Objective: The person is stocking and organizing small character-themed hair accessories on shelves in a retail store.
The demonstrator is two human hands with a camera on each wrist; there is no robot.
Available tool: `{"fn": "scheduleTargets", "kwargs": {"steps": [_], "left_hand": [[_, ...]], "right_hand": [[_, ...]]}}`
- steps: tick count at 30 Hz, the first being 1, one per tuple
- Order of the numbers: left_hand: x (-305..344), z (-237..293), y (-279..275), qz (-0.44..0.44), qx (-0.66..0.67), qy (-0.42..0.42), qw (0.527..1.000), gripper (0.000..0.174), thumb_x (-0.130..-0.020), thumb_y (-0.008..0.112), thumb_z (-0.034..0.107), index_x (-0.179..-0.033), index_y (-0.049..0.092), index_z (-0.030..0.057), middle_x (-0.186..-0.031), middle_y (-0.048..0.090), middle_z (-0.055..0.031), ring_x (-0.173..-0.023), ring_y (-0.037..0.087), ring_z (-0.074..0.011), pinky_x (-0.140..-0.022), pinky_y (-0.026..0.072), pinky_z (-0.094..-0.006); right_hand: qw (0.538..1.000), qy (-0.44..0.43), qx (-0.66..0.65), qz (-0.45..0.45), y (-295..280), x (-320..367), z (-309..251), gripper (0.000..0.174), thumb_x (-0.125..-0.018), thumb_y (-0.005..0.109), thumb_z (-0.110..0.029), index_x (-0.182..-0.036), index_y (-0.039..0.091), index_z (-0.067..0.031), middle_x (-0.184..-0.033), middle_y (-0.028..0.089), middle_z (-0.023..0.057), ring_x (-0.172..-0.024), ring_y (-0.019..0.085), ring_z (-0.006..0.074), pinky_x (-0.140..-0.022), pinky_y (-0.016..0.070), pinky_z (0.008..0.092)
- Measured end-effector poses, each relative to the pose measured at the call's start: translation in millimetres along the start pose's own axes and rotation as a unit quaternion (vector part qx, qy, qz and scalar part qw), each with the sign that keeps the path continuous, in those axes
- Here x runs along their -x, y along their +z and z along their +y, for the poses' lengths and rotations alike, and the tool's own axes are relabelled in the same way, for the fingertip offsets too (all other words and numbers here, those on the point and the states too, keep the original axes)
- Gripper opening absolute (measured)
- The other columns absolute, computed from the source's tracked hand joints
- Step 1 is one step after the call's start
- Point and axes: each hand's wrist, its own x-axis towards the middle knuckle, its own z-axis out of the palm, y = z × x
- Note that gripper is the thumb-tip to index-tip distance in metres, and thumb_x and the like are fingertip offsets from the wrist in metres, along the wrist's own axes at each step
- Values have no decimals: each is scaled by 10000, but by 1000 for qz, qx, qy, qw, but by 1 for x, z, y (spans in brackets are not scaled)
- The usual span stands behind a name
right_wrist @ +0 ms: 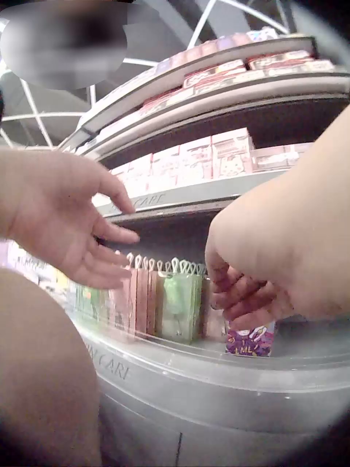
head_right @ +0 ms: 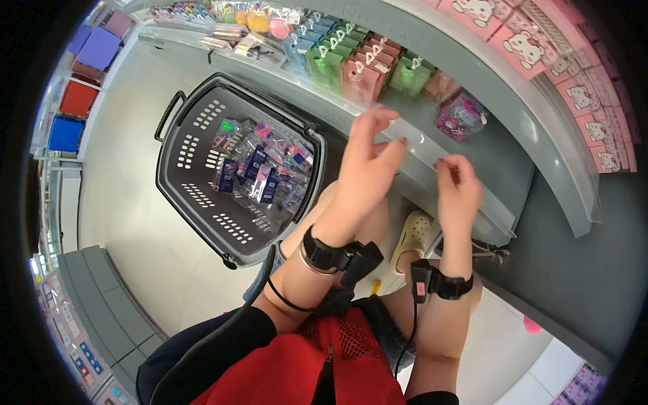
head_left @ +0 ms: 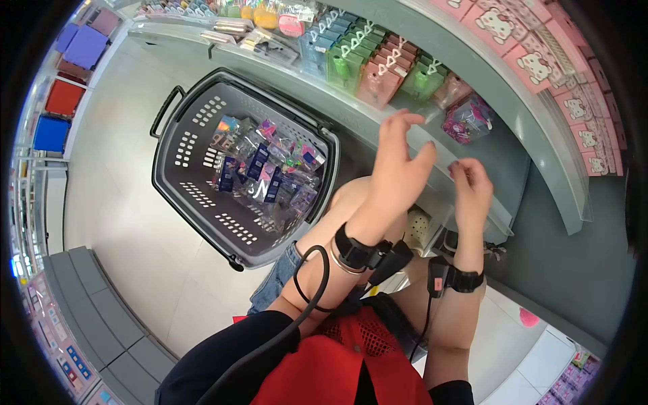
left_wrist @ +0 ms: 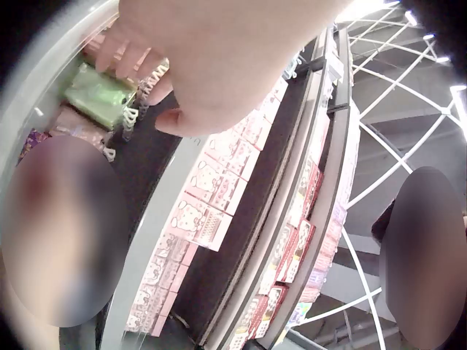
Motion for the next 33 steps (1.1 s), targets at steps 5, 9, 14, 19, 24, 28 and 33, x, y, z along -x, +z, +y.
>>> {"fn": "scheduleTargets", "kwargs": {"steps": [5, 9, 14, 19, 24, 28, 33], "left_hand": [[-22, 54, -57, 39, -49, 2, 998, 353, -851, 596, 76, -1202, 557, 73, -1111, 609, -83, -1079, 544, -152, -867, 435, -267], [-53, 46, -133, 75, -229, 34, 970, 357, -834, 619, 135, -1161, 557, 8, -1138, 573, -183, -1073, 559, -258, -858, 469, -355], [-64, -40, -239, 4, -515, -79, 854, 521, -787, 673, 293, -1188, 564, -21, -1157, 573, -280, -1094, 569, -370, -898, 468, -395], [-33, -87, -266, -178, -598, -367, 690, 592, -713, 719, 463, -973, 657, -65, -830, 680, -199, -713, 672, -288, -621, 536, -401], [5, -161, -288, -243, -582, -428, 648, 643, -713, 722, 521, -1063, 662, -15, -1004, 679, -193, -882, 668, -305, -739, 531, -405], [23, -215, -306, -250, -620, -424, 611, 615, -739, 688, 482, -1193, 624, 71, -1245, 596, -160, -1145, 574, -327, -960, 459, -418], [23, -184, -290, -173, -602, -439, 644, 451, -751, 690, 418, -1011, 700, 49, -1012, 694, -135, -970, 666, -284, -827, 525, -404]], "right_hand": [[999, 3, 48, 19, 5, -5, -14, 107, -854, 595, -85, -865, 600, 21, -742, 634, 71, -679, 575, 117, -673, 455, 262], [998, 14, 28, 58, 0, 0, -22, 119, -830, 599, -96, -840, 607, 22, -727, 639, 75, -669, 584, 138, -668, 459, 284], [994, 74, -47, 72, -10, -3, 0, 111, -820, 604, -83, -837, 606, 26, -727, 638, 75, -670, 586, 132, -663, 455, 273], [990, 72, -96, 74, -18, 0, -6, 115, -820, 607, -84, -840, 605, 30, -720, 634, 59, -667, 577, 115, -662, 455, 248], [992, 44, -100, 57, -20, 0, -11, 89, -822, 569, -59, -851, 602, 19, -768, 621, 48, -706, 576, 115, -684, 466, 251], [970, -18, -240, 31, -24, 3, -36, 100, -764, 538, -35, -835, 584, 18, -785, 616, 83, -706, 577, 162, -688, 459, 265], [933, -337, -121, -28, -32, 12, -43, 154, -620, 542, -35, -760, 530, 26, -734, 591, 130, -651, 559, 232, -641, 456, 295]]}}
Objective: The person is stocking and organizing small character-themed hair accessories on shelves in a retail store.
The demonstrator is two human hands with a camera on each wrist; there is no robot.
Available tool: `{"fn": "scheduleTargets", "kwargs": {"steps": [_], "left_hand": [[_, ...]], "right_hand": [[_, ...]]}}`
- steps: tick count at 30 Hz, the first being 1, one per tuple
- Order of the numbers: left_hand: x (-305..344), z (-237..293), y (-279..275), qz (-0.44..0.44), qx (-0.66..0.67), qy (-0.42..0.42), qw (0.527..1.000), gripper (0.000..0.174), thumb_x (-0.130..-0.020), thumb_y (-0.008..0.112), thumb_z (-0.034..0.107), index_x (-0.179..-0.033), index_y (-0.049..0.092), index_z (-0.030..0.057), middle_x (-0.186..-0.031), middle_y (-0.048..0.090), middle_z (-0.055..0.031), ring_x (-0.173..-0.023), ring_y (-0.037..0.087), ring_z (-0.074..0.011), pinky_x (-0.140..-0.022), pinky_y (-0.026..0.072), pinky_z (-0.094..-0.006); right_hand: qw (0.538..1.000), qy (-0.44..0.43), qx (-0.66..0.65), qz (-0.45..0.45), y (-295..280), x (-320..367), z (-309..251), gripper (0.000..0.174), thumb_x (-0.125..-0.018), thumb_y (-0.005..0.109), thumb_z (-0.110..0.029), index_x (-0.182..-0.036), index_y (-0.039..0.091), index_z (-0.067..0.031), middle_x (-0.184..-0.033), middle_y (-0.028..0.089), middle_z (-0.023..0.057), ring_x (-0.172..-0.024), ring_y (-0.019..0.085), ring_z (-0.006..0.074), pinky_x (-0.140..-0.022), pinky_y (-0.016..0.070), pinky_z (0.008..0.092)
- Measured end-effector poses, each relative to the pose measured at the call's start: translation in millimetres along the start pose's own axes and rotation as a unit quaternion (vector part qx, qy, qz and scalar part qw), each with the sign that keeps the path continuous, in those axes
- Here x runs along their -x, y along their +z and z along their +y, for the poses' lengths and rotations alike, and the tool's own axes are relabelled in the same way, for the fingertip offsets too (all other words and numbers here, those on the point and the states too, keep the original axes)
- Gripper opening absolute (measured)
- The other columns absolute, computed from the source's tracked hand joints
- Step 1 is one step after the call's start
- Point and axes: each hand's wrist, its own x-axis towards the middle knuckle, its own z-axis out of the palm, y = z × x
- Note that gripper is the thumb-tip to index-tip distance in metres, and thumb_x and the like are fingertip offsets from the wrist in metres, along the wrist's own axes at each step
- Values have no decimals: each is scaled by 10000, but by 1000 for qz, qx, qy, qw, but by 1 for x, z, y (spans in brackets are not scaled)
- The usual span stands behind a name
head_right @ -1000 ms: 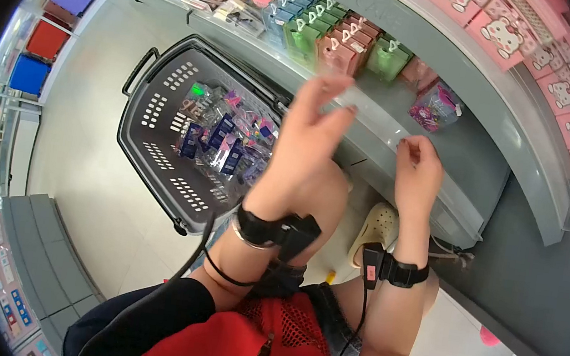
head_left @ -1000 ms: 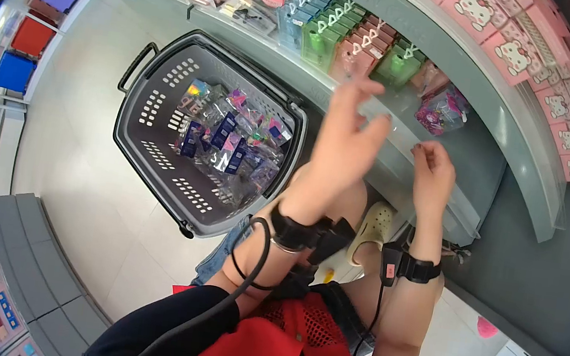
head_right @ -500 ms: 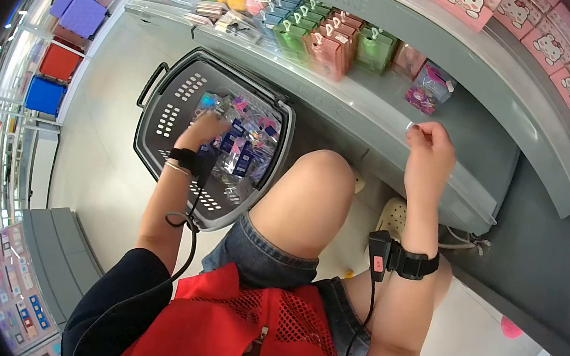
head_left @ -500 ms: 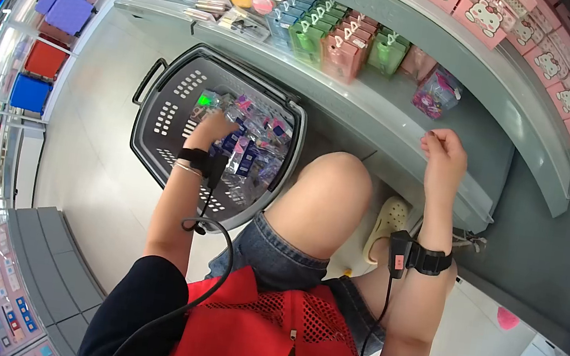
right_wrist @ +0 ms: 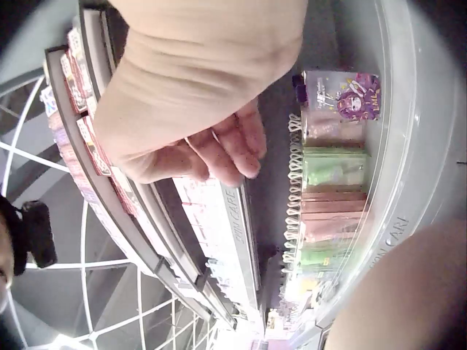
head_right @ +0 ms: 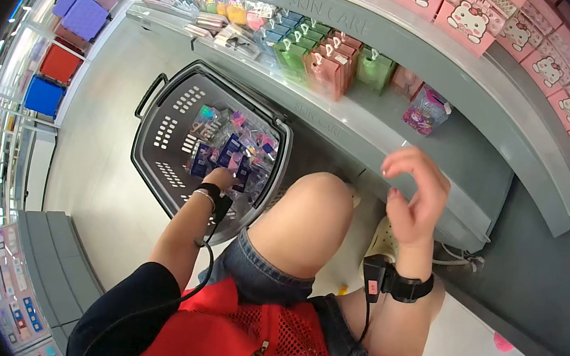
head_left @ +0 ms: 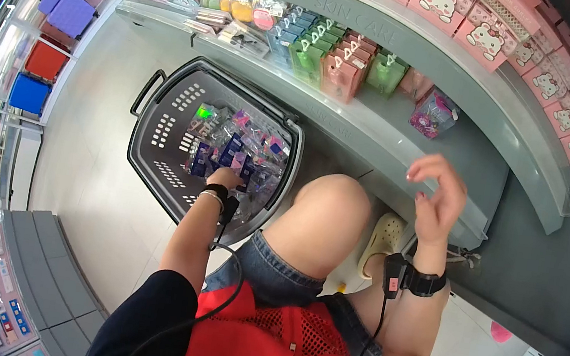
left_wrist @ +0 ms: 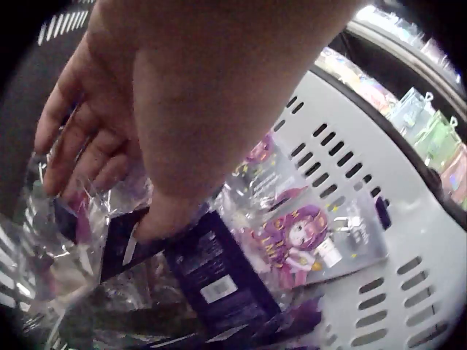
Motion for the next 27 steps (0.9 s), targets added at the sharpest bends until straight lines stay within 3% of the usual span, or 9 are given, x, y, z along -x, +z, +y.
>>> {"fn": "scheduleTargets", "kwargs": {"steps": [1, 4, 11, 14, 16, 19, 24, 26, 27], "left_hand": [[11, 3, -12, -57, 98, -32, 993, 441, -751, 682, 419, -862, 694, -8, -792, 697, -124, -692, 682, -247, -647, 541, -357], [46, 9, -48, -27, 183, -47, 982, 460, -757, 668, 419, -790, 665, -40, -659, 658, -114, -512, 620, -202, -519, 503, -310], [197, 48, -144, 99, 233, 173, 952, 461, -846, 608, 399, -837, 643, -61, -666, 634, -109, -568, 605, -162, -565, 475, -298], [241, 71, -154, 75, 291, 278, 912, 436, -868, 604, 363, -968, 606, -61, -669, 620, -100, -604, 589, -143, -577, 460, -286], [269, 99, -153, 77, 286, 339, 893, 456, -877, 612, 341, -1090, 543, -57, -696, 620, -92, -631, 594, -142, -582, 455, -281], [285, 146, -148, -22, 361, 393, 846, 467, -896, 596, 325, -1149, 508, -58, -734, 636, -110, -639, 598, -144, -589, 464, -268], [283, 217, -134, -63, 371, 436, 818, 479, -902, 584, 338, -1113, 520, -87, -750, 631, -117, -602, 591, -145, -571, 466, -262], [283, 238, -134, -75, 406, 404, 816, 474, -913, 552, 369, -1055, 559, -83, -727, 617, -121, -579, 578, -147, -548, 452, -252], [277, 247, -135, -80, 378, 391, 835, 493, -932, 475, 484, -1015, 600, 14, -787, 603, -51, -670, 579, -110, -557, 424, -218]], "right_hand": [[999, -27, 24, 31, 3, -2, -4, 100, -672, 544, 6, -768, 527, 24, -723, 590, 129, -628, 556, 217, -608, 449, 287], [987, 35, 96, 126, 8, 6, 0, 61, -738, 538, 36, -797, 535, 20, -714, 585, 128, -613, 555, 207, -584, 440, 273], [931, 64, 255, 254, 16, 9, -5, 54, -771, 556, 36, -802, 554, -9, -690, 575, 100, -590, 548, 188, -569, 443, 275], [981, -44, 149, 119, 14, 6, -4, 178, -754, 574, 44, -924, 558, -7, -786, 604, 107, -660, 574, 202, -623, 464, 276], [993, 86, -7, 75, 28, 5, -6, 484, -721, 590, 68, -1190, 502, -14, -1074, 576, 157, -791, 592, 225, -694, 479, 289], [985, 156, 44, -51, 25, -3, -13, 771, -695, 630, 78, -1395, 358, -97, -1326, 414, 170, -966, 586, 273, -778, 500, 328], [984, 116, 128, -50, 17, -4, -15, 851, -643, 717, 53, -1392, 385, -176, -1381, 361, 126, -1102, 554, 349, -850, 513, 378], [982, 124, 145, -8, 7, -4, -9, 762, -648, 709, 63, -1327, 438, -150, -1384, 358, 121, -1028, 577, 322, -818, 516, 359], [977, 138, 161, 2, 1, -6, -8, 634, -672, 698, 64, -1242, 494, -125, -1359, 374, 119, -919, 586, 280, -767, 514, 342]]}}
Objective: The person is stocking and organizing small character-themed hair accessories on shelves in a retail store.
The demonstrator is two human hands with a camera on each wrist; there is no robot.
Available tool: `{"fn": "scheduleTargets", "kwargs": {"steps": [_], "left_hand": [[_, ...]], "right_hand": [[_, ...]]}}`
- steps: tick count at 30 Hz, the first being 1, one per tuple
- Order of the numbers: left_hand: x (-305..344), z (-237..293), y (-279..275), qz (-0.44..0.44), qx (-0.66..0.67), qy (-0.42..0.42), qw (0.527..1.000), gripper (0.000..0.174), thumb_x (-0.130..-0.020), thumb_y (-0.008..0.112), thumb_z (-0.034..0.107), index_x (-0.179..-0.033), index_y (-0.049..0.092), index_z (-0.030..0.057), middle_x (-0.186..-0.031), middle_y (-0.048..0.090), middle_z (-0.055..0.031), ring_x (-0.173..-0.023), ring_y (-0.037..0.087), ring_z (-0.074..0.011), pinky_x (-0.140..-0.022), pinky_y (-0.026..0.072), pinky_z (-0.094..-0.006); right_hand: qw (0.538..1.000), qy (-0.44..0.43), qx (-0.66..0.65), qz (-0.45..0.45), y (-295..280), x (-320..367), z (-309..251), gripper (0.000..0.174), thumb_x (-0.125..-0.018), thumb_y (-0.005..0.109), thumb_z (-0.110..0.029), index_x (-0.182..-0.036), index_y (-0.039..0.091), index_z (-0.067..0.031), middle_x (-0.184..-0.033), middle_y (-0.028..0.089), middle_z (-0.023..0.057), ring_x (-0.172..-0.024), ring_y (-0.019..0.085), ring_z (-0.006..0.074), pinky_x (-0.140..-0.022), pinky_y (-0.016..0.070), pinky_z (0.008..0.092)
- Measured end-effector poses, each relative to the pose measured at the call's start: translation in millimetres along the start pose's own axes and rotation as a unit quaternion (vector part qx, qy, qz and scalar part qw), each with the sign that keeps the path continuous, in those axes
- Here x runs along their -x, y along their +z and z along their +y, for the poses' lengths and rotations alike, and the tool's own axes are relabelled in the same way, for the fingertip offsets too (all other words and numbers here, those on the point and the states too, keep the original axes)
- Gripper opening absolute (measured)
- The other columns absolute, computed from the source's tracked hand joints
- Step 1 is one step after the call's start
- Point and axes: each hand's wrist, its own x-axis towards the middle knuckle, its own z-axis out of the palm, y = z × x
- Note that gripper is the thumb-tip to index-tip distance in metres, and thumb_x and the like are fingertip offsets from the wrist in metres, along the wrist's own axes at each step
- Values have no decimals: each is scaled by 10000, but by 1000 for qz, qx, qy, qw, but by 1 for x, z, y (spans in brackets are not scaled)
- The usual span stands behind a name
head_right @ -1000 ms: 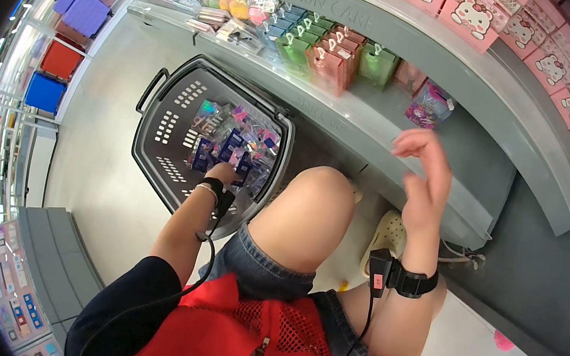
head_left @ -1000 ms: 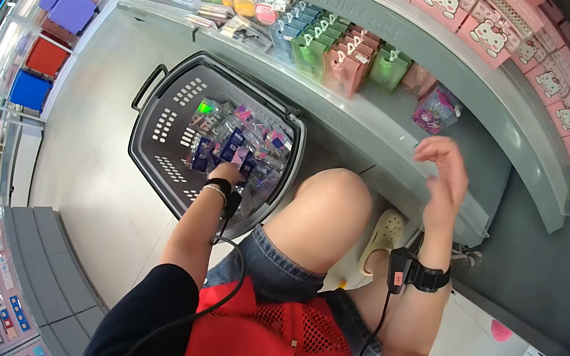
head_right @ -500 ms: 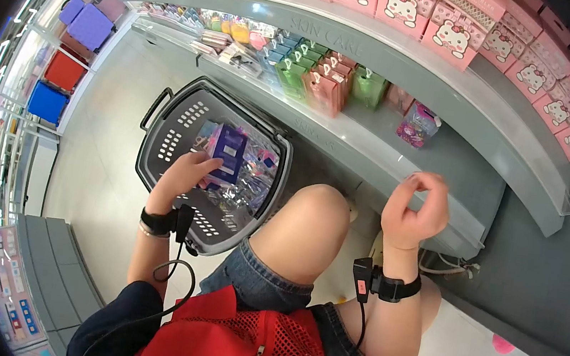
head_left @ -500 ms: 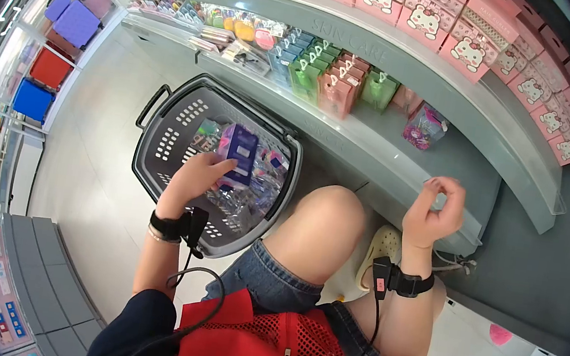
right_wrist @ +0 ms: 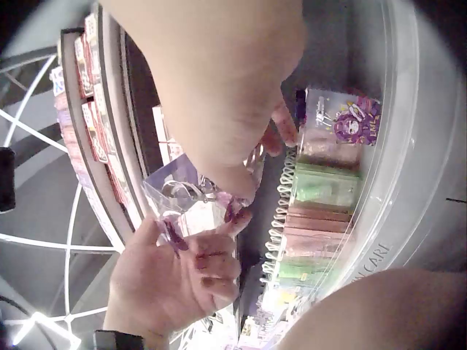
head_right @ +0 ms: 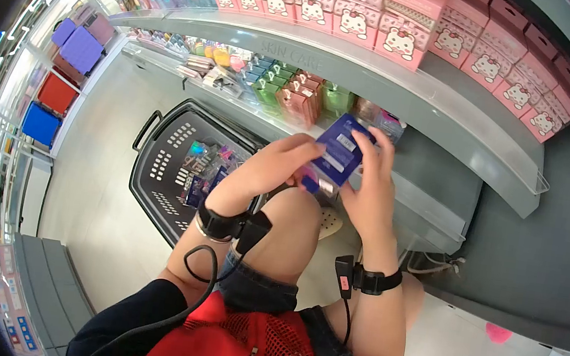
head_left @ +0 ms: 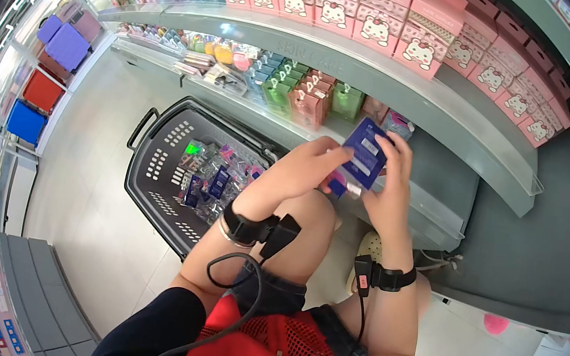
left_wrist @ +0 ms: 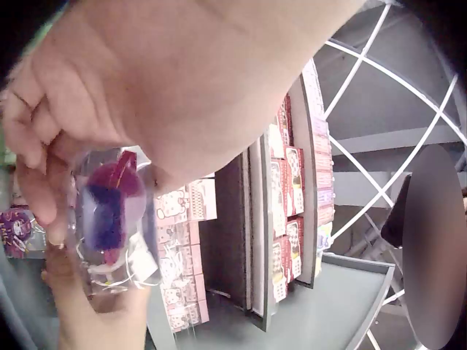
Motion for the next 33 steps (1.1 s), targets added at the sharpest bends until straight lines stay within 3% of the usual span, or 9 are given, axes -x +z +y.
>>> {"fn": "scheduleTargets", "kwargs": {"steps": [5, 7, 8, 12, 15, 17, 20, 27, 33], "left_hand": [[-53, -23, 23, 49, 10, 13, 999, 597, -948, 374, 528, -1100, 581, -10, -912, 637, -84, -851, 585, -166, -731, 454, -310], [-81, -37, 36, 143, -41, 154, 977, 563, -966, 345, 436, -1124, 548, -65, -1085, 577, -292, -1025, 544, -417, -911, 416, -434], [-85, -29, 41, 123, -51, 163, 978, 536, -959, 339, 394, -1183, 517, -60, -1193, 514, -329, -1131, 442, -486, -992, 341, -476], [-117, -31, 58, 93, -93, 141, 981, 521, -954, 343, 374, -1180, 517, -62, -1196, 522, -317, -1137, 460, -461, -983, 365, -452], [-138, -46, 66, 57, 22, 110, 992, 501, -949, 348, 350, -1173, 521, -63, -1184, 536, -315, -1145, 473, -448, -968, 381, -433], [-145, -61, 62, 64, 3, 34, 997, 501, -929, 375, 400, -1255, 502, 42, -1196, 561, -107, -1016, 565, -230, -768, 473, -342], [-156, -77, 58, 37, -32, 112, 992, 499, -928, 381, 397, -1264, 498, 47, -1214, 554, -98, -1044, 556, -225, -798, 465, -343], [-138, -59, 58, 12, 47, 107, 993, 489, -920, 415, 388, -1264, 507, 53, -1210, 563, -89, -1095, 538, -215, -859, 441, -341], [-150, -73, 53, 17, -66, 143, 987, 494, -881, 545, 199, -1326, 465, -3, -1266, 574, -129, -1070, 583, -223, -895, 451, -320]], "right_hand": [[995, 86, 28, 31, -10, -10, 25, 518, -711, 702, 38, -1184, 536, -91, -1235, 453, 121, -763, 569, 225, -687, 490, 332], [986, 159, 11, 42, -6, -12, 46, 477, -754, 713, -26, -1191, 527, -60, -1185, 483, 127, -737, 566, 232, -686, 487, 333], [982, 185, 26, 35, -6, -14, 54, 456, -785, 716, -83, -1193, 521, -24, -1132, 519, 144, -753, 577, 236, -694, 491, 339], [974, 215, 64, 23, 2, -16, 74, 461, -800, 701, -106, -1213, 515, -19, -1149, 554, 180, -855, 616, 299, -755, 501, 382], [963, 241, 114, 41, 13, -14, 88, 443, -841, 648, -122, -1250, 510, -28, -1166, 577, 213, -989, 607, 370, -832, 491, 428], [956, 262, 132, 18, 18, -13, 88, 428, -890, 583, -164, -1281, 490, -19, -1184, 588, 240, -1050, 591, 388, -874, 472, 431], [953, 271, 127, 35, 22, -15, 83, 402, -895, 558, -151, -1263, 493, -2, -1149, 591, 263, -1058, 566, 431, -885, 463, 458], [945, 303, 123, 25, 26, -17, 80, 377, -861, 538, -66, -1212, 478, 60, -1099, 591, 293, -1013, 579, 437, -856, 480, 478], [946, 295, 132, 23, 31, -14, 85, 454, -862, 529, -65, -1279, 420, 80, -1160, 553, 311, -1061, 554, 440, -903, 459, 479]]}}
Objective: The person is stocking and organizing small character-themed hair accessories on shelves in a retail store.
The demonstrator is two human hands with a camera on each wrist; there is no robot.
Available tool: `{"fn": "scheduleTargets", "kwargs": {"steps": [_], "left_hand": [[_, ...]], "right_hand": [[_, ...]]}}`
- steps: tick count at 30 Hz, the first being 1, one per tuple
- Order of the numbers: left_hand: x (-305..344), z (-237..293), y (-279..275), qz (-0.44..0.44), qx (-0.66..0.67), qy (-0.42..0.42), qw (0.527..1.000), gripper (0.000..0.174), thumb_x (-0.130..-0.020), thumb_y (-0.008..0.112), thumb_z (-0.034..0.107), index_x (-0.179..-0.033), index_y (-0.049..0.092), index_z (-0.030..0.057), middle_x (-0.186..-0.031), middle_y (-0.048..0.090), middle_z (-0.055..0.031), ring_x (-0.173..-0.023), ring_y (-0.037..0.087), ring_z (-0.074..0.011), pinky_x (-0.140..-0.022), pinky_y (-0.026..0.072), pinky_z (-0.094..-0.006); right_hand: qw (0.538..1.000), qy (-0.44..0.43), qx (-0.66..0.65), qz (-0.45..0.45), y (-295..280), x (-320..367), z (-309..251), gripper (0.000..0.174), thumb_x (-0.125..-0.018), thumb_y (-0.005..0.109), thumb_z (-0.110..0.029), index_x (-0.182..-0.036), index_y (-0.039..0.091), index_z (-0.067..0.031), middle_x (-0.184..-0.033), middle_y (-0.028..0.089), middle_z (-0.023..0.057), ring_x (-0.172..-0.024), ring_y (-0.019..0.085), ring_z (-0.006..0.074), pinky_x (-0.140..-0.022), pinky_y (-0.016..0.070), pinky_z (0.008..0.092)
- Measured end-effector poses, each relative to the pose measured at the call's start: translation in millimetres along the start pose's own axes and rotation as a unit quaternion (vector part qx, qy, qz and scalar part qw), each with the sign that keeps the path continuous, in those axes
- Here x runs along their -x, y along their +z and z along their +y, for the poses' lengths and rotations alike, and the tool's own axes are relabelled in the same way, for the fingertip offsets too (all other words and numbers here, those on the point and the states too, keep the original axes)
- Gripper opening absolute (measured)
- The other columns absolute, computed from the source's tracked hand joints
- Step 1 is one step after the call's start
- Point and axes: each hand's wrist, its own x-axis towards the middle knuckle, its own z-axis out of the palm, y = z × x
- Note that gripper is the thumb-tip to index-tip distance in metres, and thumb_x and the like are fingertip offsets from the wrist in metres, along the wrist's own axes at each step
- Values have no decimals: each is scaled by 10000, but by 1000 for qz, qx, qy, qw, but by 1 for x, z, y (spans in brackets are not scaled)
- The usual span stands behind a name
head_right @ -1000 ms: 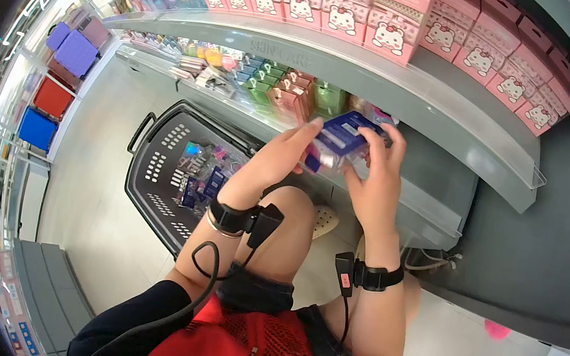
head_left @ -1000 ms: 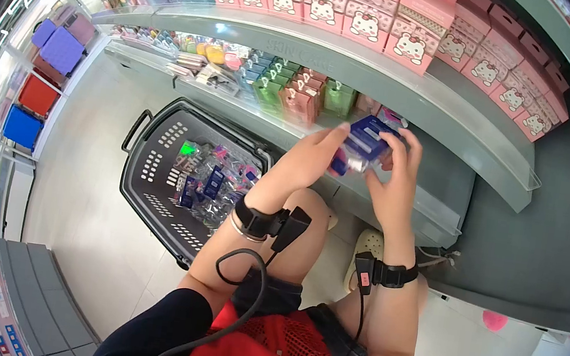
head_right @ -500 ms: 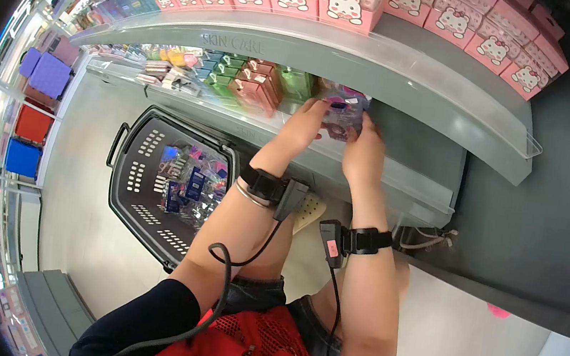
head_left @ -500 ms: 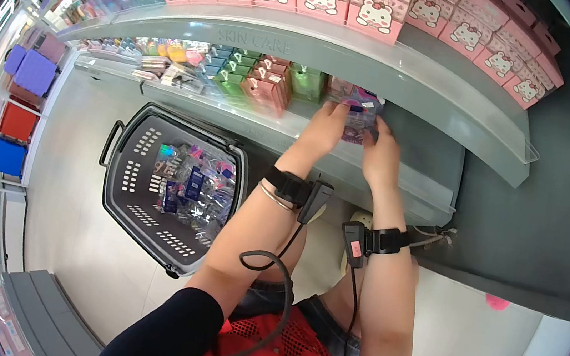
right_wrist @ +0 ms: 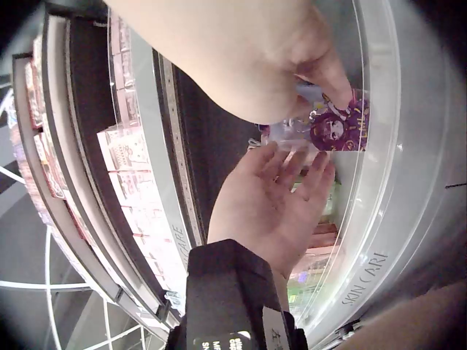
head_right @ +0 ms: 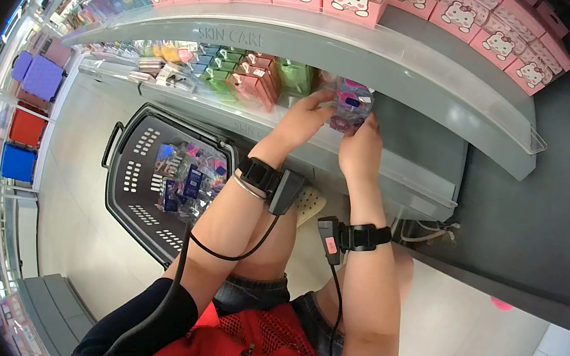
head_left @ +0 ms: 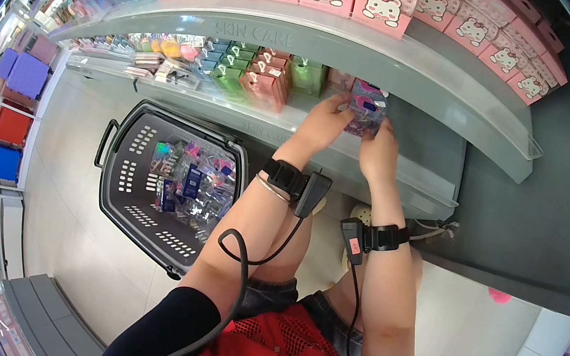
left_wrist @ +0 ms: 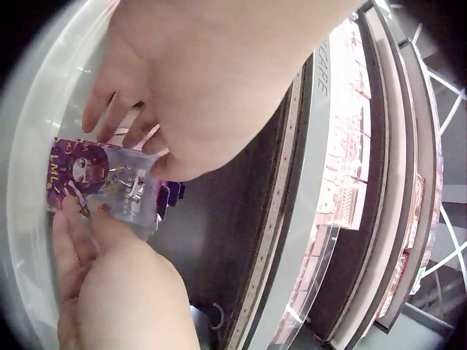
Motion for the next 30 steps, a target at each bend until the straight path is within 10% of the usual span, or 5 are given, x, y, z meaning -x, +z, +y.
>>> {"fn": "scheduleTargets", "kwargs": {"steps": [5, 30], "left_hand": [[1, 1, 5, 46, -35, 69, 996, 510, -828, 598, 126, -1299, 478, -28, -1128, 607, -271, -987, 625, -375, -852, 492, -401], [2, 14, 10, 37, -123, 37, 991, 492, -814, 634, 97, -1251, 489, -78, -1099, 590, -312, -1072, 560, -425, -884, 473, -428]], "right_hand": [[1000, -3, 13, -9, 1, -1, 2, 490, -867, 529, -82, -1308, 397, 86, -1183, 545, 311, -1091, 541, 441, -934, 448, 466], [984, -17, -174, 23, 19, -12, 23, 532, -889, 515, -51, -1392, 353, 15, -1326, 483, 262, -1200, 503, 386, -981, 417, 401]]}}
